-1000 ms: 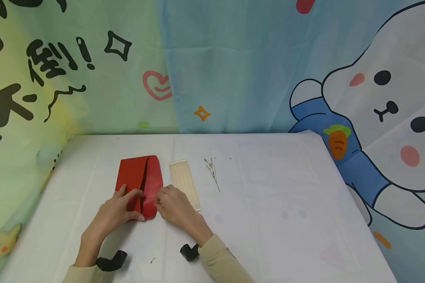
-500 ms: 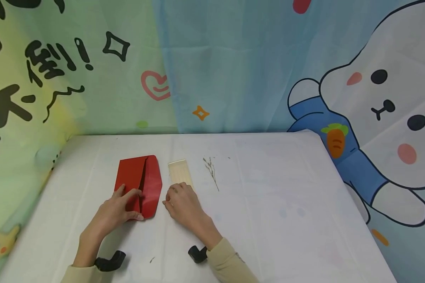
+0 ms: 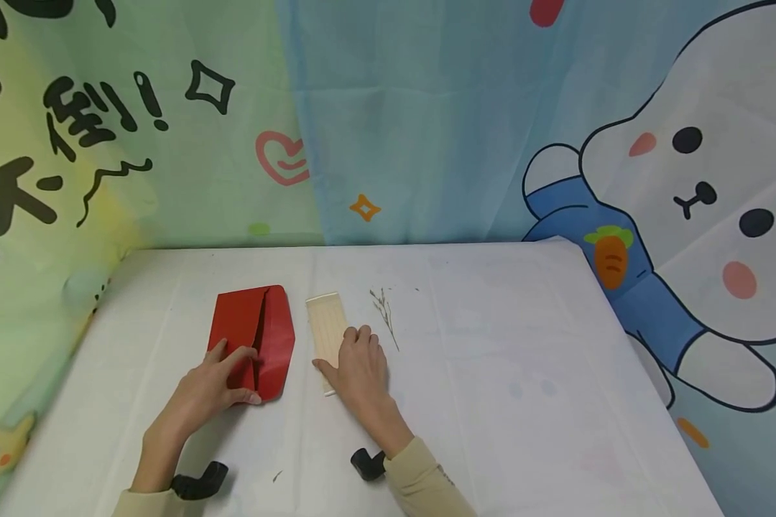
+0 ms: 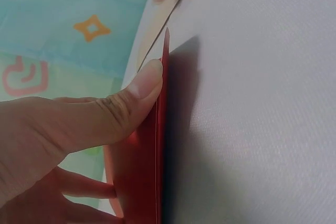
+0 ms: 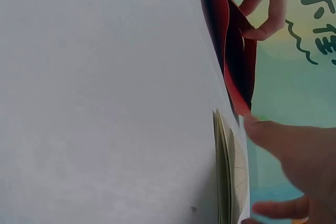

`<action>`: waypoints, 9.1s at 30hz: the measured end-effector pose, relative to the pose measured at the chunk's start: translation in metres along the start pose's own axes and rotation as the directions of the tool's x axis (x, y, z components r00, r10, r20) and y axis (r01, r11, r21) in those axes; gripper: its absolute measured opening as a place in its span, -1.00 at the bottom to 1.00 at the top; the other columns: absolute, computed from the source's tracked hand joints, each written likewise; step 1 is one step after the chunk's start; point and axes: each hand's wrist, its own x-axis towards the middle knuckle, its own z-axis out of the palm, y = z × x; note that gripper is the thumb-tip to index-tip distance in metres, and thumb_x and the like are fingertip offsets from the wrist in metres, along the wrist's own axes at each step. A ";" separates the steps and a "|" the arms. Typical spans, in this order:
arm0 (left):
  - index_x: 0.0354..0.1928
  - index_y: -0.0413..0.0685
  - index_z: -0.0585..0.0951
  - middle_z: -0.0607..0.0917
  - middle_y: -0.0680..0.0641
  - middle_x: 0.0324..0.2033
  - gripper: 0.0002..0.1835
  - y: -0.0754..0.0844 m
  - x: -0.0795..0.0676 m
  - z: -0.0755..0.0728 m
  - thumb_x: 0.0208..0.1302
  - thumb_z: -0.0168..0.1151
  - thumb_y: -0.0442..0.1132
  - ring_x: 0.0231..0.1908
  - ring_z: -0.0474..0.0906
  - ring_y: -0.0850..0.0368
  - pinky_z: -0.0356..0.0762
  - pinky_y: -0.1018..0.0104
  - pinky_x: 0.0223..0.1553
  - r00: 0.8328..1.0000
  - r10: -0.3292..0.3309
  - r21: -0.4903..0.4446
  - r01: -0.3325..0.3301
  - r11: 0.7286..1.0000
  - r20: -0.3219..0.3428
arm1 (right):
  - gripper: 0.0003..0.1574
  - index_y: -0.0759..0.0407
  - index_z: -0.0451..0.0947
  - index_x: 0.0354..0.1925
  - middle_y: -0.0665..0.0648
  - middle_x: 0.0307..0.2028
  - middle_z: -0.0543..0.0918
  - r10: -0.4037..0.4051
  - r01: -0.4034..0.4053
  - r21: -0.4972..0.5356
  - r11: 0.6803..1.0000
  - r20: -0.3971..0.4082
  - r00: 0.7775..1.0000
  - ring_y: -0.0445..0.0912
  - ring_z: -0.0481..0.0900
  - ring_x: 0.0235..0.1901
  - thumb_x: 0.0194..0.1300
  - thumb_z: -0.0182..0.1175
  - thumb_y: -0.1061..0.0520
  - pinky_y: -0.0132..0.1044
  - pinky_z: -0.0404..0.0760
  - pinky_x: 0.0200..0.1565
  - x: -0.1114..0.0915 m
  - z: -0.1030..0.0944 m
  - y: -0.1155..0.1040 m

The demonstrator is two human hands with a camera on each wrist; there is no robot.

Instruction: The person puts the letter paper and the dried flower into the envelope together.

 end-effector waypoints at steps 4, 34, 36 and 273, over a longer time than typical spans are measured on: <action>0.21 0.16 0.54 0.31 -0.53 0.37 -0.32 0.000 -0.001 0.000 0.03 0.63 -0.04 0.18 0.44 -0.62 0.57 -0.42 0.01 1.000 0.009 -0.015 -0.009 1.000 -0.008 | -0.09 0.41 0.51 -0.07 0.25 -0.32 0.48 0.068 -0.065 -0.046 0.997 0.057 0.996 0.06 0.47 -0.39 -0.01 0.61 -0.28 -0.17 0.57 -0.45 0.002 -0.001 -0.002; 0.19 0.16 0.55 0.30 -0.52 0.37 -0.34 -0.002 -0.001 0.000 0.03 0.63 -0.04 0.18 0.44 -0.60 0.55 -0.42 0.02 1.000 0.009 -0.025 -0.009 1.000 -0.009 | -0.52 0.44 0.51 0.18 0.29 -0.28 0.75 0.202 -0.288 0.414 0.863 0.239 0.950 0.09 0.72 -0.31 0.32 0.24 0.31 -0.07 0.67 -0.28 0.010 -0.015 0.007; 0.20 0.16 0.55 0.30 -0.52 0.37 -0.34 -0.002 -0.001 0.001 0.03 0.63 -0.04 0.17 0.45 -0.60 0.56 -0.42 0.01 1.000 0.011 -0.023 -0.011 1.000 -0.011 | -0.53 0.44 0.53 0.17 0.27 -0.30 0.74 0.201 -0.308 0.463 0.831 0.265 0.943 0.04 0.69 -0.34 0.31 0.22 0.31 -0.11 0.66 -0.25 0.011 -0.016 0.010; 0.19 0.15 0.53 0.34 -0.46 0.35 -0.33 -0.005 0.001 0.002 0.03 0.63 -0.01 0.14 0.50 -0.52 0.59 -0.38 -0.02 0.999 0.010 -0.005 -0.011 1.000 -0.033 | -0.82 0.34 0.66 -0.11 0.24 -0.25 0.67 0.312 -0.308 0.273 0.911 0.029 0.950 0.11 0.66 -0.24 0.34 0.32 0.26 0.00 0.64 -0.19 0.037 -0.017 0.050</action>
